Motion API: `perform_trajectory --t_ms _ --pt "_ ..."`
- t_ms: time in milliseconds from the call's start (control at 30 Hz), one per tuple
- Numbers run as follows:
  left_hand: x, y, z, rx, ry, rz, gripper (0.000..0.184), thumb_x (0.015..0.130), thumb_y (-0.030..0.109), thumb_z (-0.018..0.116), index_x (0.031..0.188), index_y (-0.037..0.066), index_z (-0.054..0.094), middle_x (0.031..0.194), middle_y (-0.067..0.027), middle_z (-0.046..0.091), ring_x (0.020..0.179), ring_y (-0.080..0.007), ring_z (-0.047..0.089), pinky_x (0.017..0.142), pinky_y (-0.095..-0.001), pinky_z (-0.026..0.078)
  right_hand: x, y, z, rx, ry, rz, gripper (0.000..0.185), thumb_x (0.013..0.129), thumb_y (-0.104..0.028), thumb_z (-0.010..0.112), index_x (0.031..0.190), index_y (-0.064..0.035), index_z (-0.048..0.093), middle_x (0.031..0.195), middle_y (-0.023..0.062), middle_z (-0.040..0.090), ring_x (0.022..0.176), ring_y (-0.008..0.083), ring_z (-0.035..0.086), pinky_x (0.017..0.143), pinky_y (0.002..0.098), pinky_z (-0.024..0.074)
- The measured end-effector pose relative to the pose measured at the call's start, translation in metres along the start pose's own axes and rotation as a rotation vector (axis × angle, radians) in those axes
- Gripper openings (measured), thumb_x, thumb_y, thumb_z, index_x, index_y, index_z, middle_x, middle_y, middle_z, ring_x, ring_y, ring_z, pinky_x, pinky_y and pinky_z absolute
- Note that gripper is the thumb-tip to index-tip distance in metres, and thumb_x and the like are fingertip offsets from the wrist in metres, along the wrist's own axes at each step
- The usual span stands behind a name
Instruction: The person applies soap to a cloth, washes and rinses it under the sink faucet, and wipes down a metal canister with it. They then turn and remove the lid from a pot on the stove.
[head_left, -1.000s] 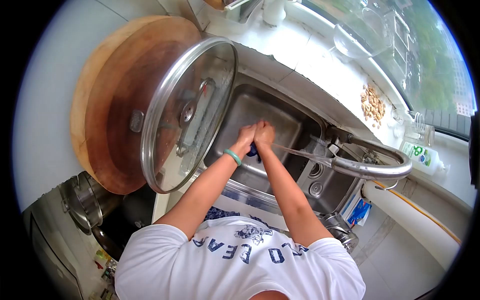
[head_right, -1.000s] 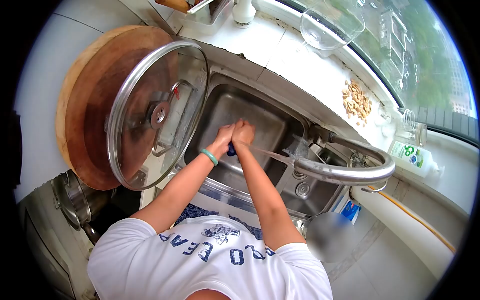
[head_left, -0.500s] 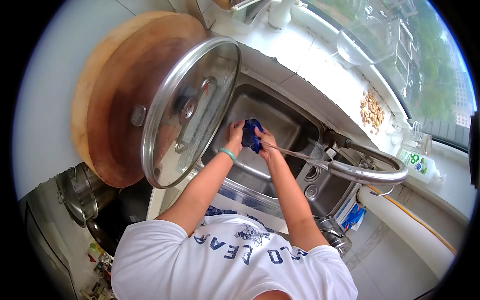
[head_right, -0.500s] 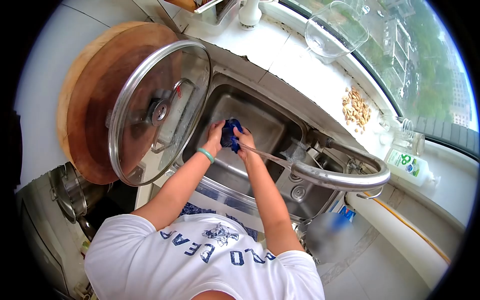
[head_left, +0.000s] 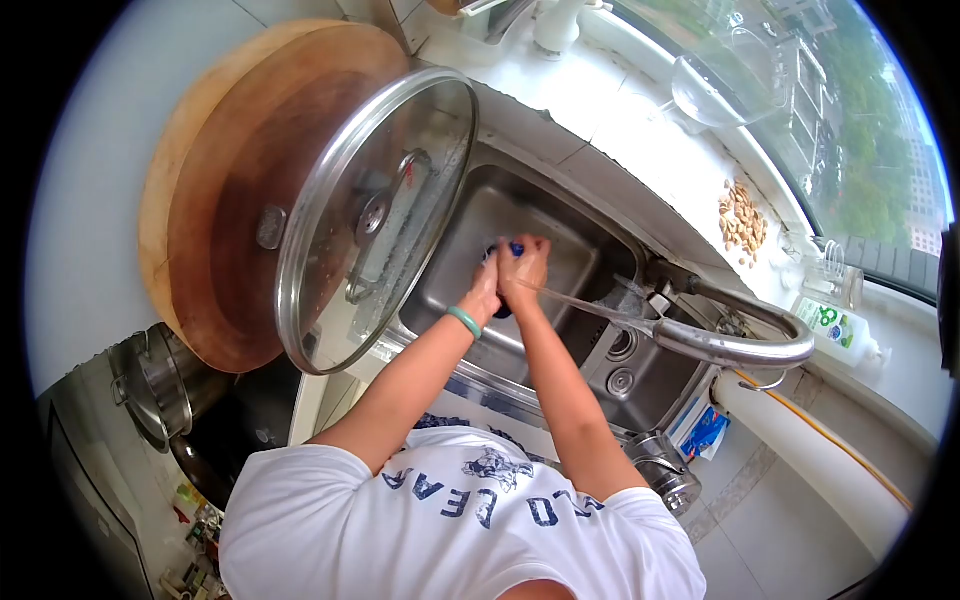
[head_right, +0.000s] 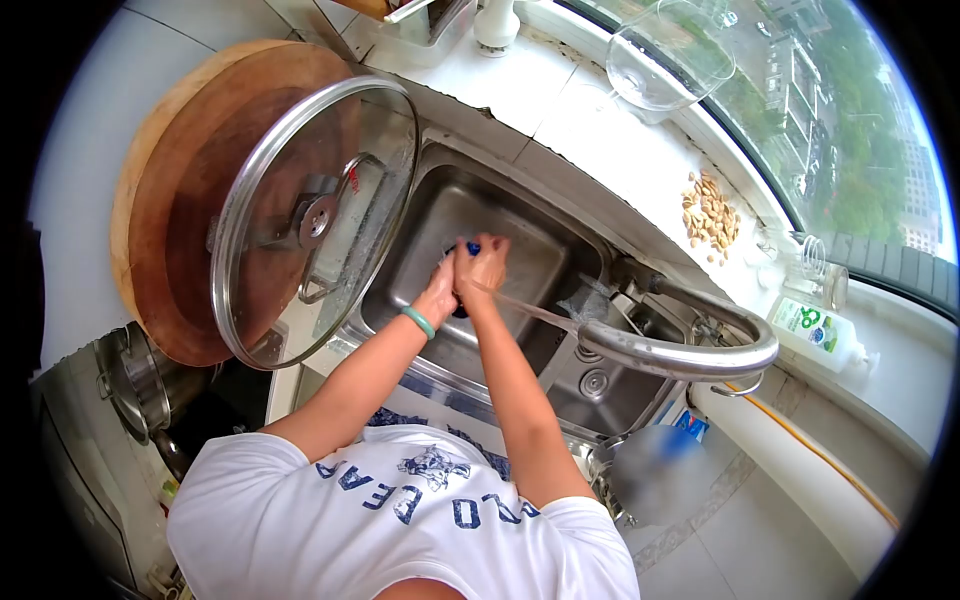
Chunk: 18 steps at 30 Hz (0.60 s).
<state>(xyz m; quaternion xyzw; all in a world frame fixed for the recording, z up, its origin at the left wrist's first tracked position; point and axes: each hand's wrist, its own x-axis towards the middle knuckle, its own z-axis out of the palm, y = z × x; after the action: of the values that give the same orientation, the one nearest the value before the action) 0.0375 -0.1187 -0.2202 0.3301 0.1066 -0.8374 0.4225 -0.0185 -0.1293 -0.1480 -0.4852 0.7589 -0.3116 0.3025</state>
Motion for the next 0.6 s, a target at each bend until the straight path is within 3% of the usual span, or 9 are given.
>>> perform_trajectory --t_ms 67,167,233,300,333,467,567,600 --pt "-0.007 0.006 0.019 0.164 0.332 0.031 0.047 0.084 0.05 0.048 0.093 0.004 0.053 0.086 -0.0111 0.058 0.082 -0.0211 0.056 0.071 -0.0344 0.048 0.012 0.011 0.005 -0.009 0.102 0.036 0.027 0.074 -0.029 0.064 0.078 -0.003 0.058 0.085 0.021 0.049 0.086 0.0384 0.051 0.072 0.0424 0.0429" --pt "-0.027 0.035 0.042 0.244 0.315 -0.11 0.052 0.083 0.055 0.048 0.093 0.004 0.053 0.085 -0.0118 0.058 0.08 -0.0212 0.056 0.069 -0.0346 0.048 -0.026 -0.008 -0.006 -0.057 0.041 -0.14 0.023 0.076 -0.026 0.062 0.079 -0.0039 0.057 0.084 0.0209 0.047 0.081 0.0377 0.051 0.07 0.0438 0.0433" --pt "0.017 0.025 -0.017 0.195 0.312 -0.298 0.056 0.081 0.059 0.048 0.091 0.004 0.053 0.083 -0.0109 0.058 0.077 -0.0212 0.056 0.069 -0.0341 0.048 -0.035 -0.021 -0.016 -0.03 -0.04 -0.081 0.026 0.079 -0.03 0.058 0.082 -0.0038 0.06 0.087 0.0219 0.049 0.08 0.0377 0.052 0.07 0.0446 0.0432" --pt "-0.016 0.02 0.022 0.225 0.262 -0.104 0.051 0.082 0.054 0.051 0.09 0.003 0.054 0.081 -0.0096 0.058 0.073 -0.0208 0.057 0.066 -0.0335 0.048 -0.021 -0.009 -0.013 -0.161 -0.131 0.015 0.034 0.082 -0.037 0.053 0.087 -0.0043 0.062 0.091 0.0225 0.05 0.08 0.0381 0.054 0.07 0.0447 0.0433" --pt "-0.013 0.01 0.032 0.335 0.404 0.128 0.041 0.084 0.044 0.054 0.084 0.003 0.055 0.079 -0.0077 0.057 0.069 -0.0208 0.057 0.062 -0.0336 0.049 -0.005 -0.012 -0.016 -0.225 -0.16 0.134 0.04 0.085 -0.042 0.048 0.091 -0.0045 0.062 0.095 0.0216 0.052 0.08 0.0384 0.055 0.07 0.0449 0.0432" --pt "-0.009 0.01 0.038 0.372 0.49 0.162 0.029 0.085 0.03 0.052 0.08 0.001 0.056 0.077 -0.0079 0.057 0.063 -0.0186 0.055 0.058 -0.0332 0.047 0.007 0.018 0.002 -0.099 0.033 0.118 0.039 0.086 -0.04 0.046 0.091 -0.0048 0.062 0.094 0.02 0.052 0.081 0.0387 0.055 0.071 0.0461 0.0433" --pt "-0.005 0.027 0.02 0.374 0.518 0.035 0.03 0.084 0.031 0.053 0.081 0.001 0.056 0.074 -0.0081 0.057 0.06 -0.0166 0.054 0.056 -0.0325 0.046 -0.036 -0.005 -0.004 -0.123 0.017 -0.022 0.037 0.087 -0.039 0.045 0.09 -0.0054 0.062 0.091 0.0198 0.052 0.082 0.0387 0.055 0.072 0.0461 0.0433" --pt "-0.023 0.038 0.047 0.592 0.629 0.004 0.031 0.084 0.033 0.054 0.079 0.003 0.056 0.07 -0.0068 0.056 0.058 -0.016 0.053 0.054 -0.0326 0.044 -0.037 -0.012 -0.005 -0.124 0.018 -0.021 0.037 0.087 -0.039 0.045 0.09 -0.0054 0.062 0.091 0.0198 0.052 0.082 0.0387 0.055 0.072 0.0461 0.0433"
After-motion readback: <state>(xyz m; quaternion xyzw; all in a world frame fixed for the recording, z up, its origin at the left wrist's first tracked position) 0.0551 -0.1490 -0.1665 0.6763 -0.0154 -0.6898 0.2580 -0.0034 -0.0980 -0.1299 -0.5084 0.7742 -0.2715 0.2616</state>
